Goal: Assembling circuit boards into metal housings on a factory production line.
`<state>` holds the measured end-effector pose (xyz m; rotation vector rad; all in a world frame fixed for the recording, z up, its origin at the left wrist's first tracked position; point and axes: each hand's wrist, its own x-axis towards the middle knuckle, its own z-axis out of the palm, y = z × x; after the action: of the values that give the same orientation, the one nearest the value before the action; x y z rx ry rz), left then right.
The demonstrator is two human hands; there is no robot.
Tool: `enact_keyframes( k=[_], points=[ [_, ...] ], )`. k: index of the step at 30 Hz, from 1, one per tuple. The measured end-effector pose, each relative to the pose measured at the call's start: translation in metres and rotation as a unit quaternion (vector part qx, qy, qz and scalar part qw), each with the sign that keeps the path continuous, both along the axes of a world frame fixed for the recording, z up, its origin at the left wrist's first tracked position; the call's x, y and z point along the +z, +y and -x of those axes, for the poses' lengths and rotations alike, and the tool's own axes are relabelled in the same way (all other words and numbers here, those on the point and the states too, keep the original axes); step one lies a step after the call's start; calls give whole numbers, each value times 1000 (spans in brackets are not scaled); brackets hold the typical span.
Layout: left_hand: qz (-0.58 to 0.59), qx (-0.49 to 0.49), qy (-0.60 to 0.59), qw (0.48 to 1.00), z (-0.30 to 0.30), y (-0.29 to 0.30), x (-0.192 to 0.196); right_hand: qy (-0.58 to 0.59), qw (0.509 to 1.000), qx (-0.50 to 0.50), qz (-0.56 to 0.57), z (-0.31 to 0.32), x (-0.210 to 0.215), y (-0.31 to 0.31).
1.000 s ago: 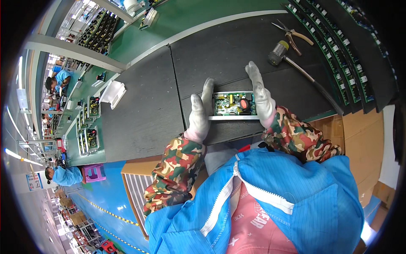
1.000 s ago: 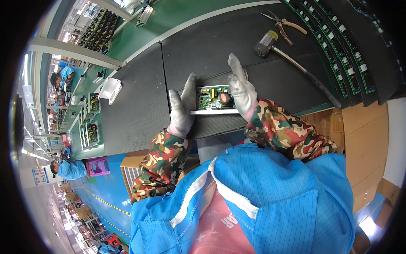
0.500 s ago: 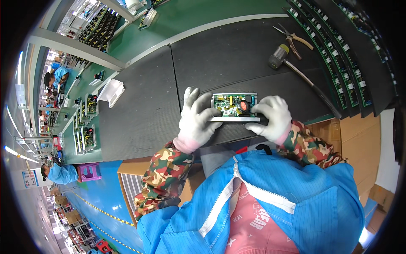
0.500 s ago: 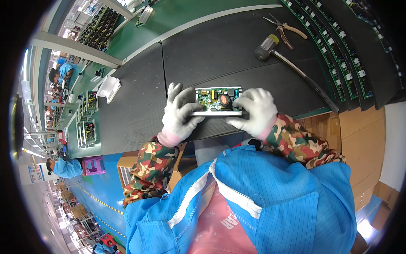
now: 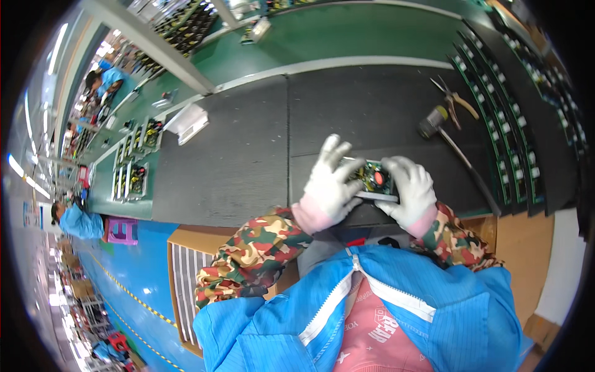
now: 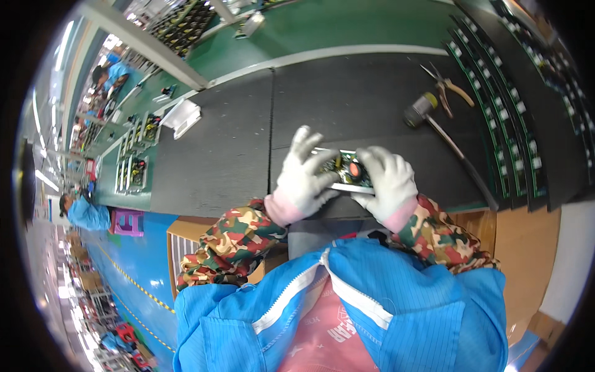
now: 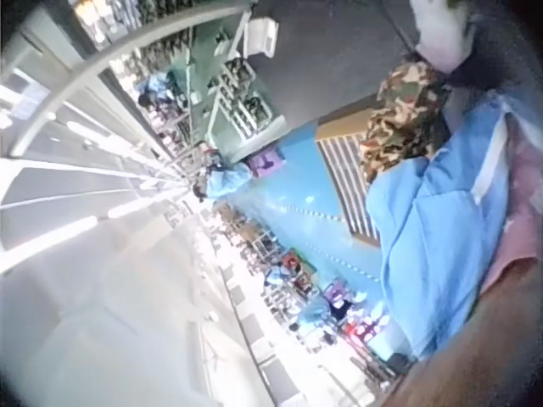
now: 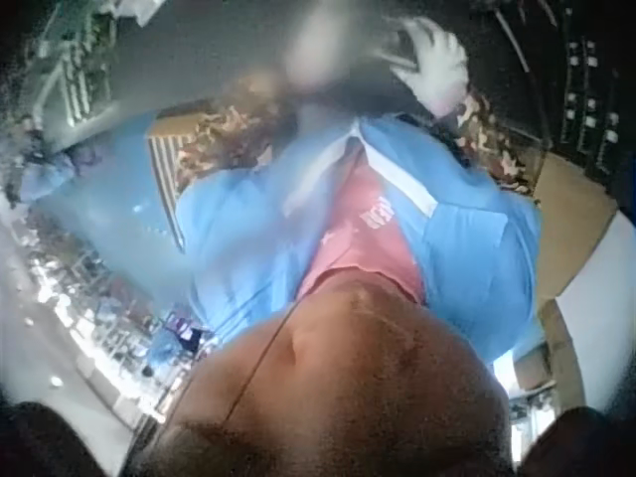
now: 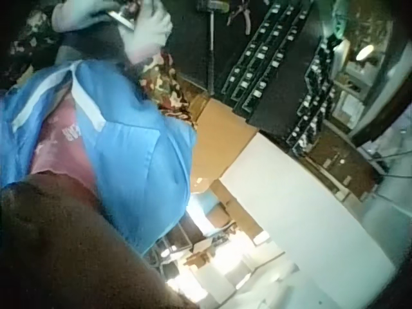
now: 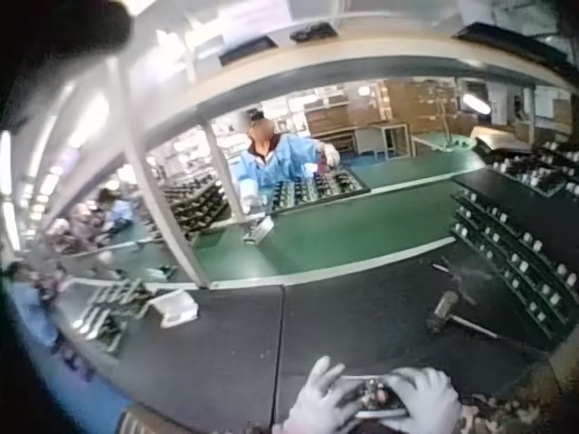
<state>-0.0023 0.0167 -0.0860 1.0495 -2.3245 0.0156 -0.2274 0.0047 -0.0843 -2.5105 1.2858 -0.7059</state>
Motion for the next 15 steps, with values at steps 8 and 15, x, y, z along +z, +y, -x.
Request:
enact_keyframes(
  k=[8,15],
  points=[
    [-58,96,-48,992,-50,13,72,116,965,222,-72,-46,55,-80],
    [47,451,-24,891,-263,-18,78,58,988,131,50,-173,52,-249]
  ],
)
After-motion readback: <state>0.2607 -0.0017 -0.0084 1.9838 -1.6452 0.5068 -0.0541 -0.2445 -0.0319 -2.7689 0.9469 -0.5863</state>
